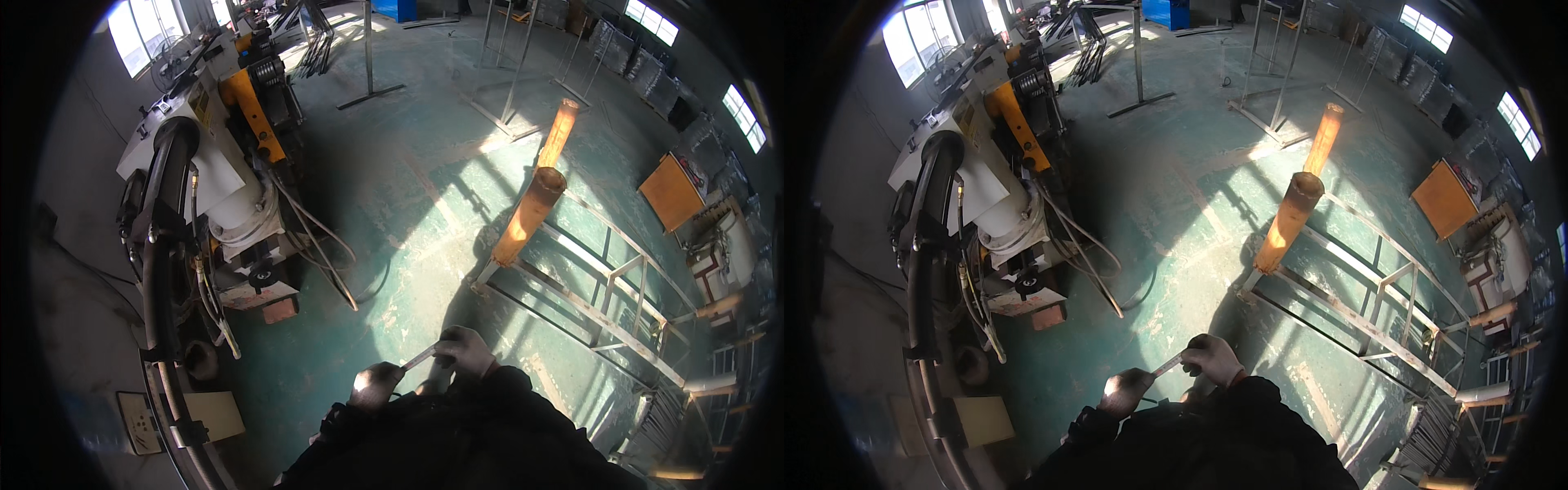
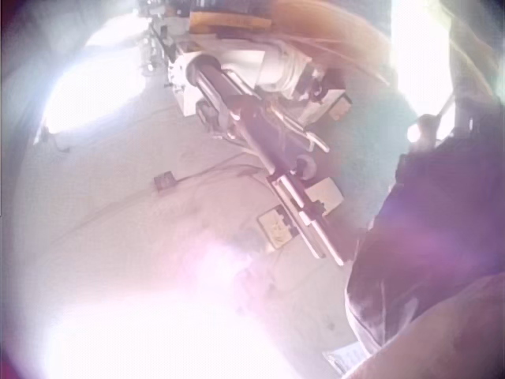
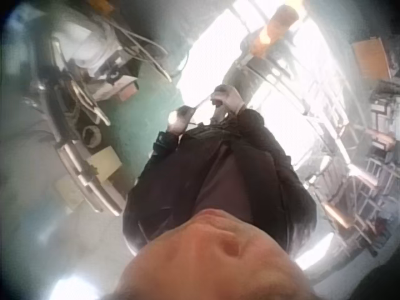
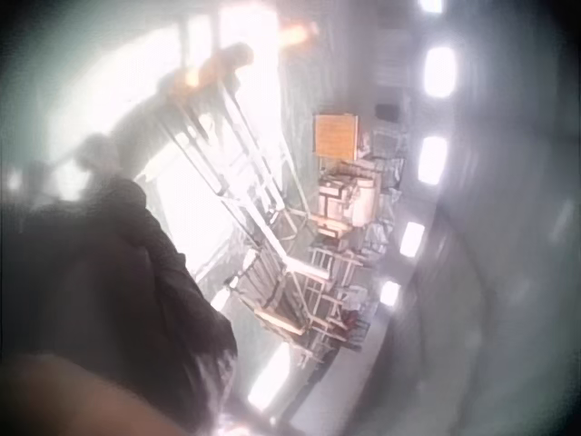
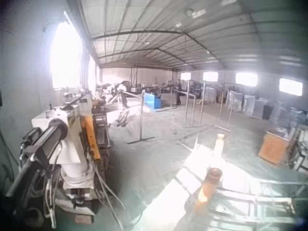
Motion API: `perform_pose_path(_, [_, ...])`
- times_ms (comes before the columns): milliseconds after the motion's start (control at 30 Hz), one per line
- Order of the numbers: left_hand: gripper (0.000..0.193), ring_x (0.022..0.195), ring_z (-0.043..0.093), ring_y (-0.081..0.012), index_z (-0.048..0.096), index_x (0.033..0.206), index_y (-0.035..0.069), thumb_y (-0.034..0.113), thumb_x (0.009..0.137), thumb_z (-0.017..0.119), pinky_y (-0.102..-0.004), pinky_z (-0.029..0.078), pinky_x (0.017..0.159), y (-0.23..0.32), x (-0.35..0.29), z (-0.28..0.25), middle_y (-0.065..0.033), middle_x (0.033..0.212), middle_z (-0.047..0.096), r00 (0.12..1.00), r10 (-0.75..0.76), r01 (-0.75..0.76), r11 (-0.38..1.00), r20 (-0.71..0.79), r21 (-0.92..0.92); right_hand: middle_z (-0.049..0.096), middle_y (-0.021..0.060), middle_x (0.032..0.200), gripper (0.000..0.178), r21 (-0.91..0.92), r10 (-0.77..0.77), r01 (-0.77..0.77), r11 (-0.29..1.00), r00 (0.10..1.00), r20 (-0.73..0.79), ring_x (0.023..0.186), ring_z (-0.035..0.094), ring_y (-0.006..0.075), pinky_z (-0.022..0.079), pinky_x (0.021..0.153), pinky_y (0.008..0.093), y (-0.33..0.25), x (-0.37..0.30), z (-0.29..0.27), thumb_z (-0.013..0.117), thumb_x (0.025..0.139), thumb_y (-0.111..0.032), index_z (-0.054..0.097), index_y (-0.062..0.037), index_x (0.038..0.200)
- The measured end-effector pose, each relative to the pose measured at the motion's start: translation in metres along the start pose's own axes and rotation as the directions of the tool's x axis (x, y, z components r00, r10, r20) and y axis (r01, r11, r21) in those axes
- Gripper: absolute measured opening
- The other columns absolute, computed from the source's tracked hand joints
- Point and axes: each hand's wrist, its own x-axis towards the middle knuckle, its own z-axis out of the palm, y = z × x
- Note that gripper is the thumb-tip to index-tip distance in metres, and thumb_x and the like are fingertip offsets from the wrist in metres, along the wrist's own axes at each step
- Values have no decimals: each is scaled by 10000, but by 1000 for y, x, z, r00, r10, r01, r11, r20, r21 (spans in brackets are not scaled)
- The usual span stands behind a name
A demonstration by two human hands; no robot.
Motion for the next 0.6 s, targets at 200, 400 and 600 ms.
perform_pose_path(200, [454,1062,810,-363,849,1173,13,452,1097,764,-445,615,967,28,76,-20,-210,1121,846,968,-162,154,986,-189,-58,775,110,1039,209,211,-266,343,915,908,-323,832,787,192,657,730,336,-104,131,-167,741,1121,-148,714,32,1224])
perform_pose_path(400, [493,963,805,-350,822,1158,-10,474,1103,752,-459,604,895,131,159,-30,-230,993,818,906,-119,113,993,-406,-39,786,98,1013,158,351,-427,498,793,865,-264,807,755,167,659,719,325,-220,281,-248,743,1117,-109,727,-1,1231])
perform_pose_path(600, [467,967,813,-397,838,1113,12,469,1104,739,-460,619,877,187,240,-75,-207,973,835,821,-355,282,933,-447,-224,806,84,1000,155,424,-361,392,817,920,-153,805,766,164,644,680,308,-299,443,-239,756,1114,-128,766,-36,1238])
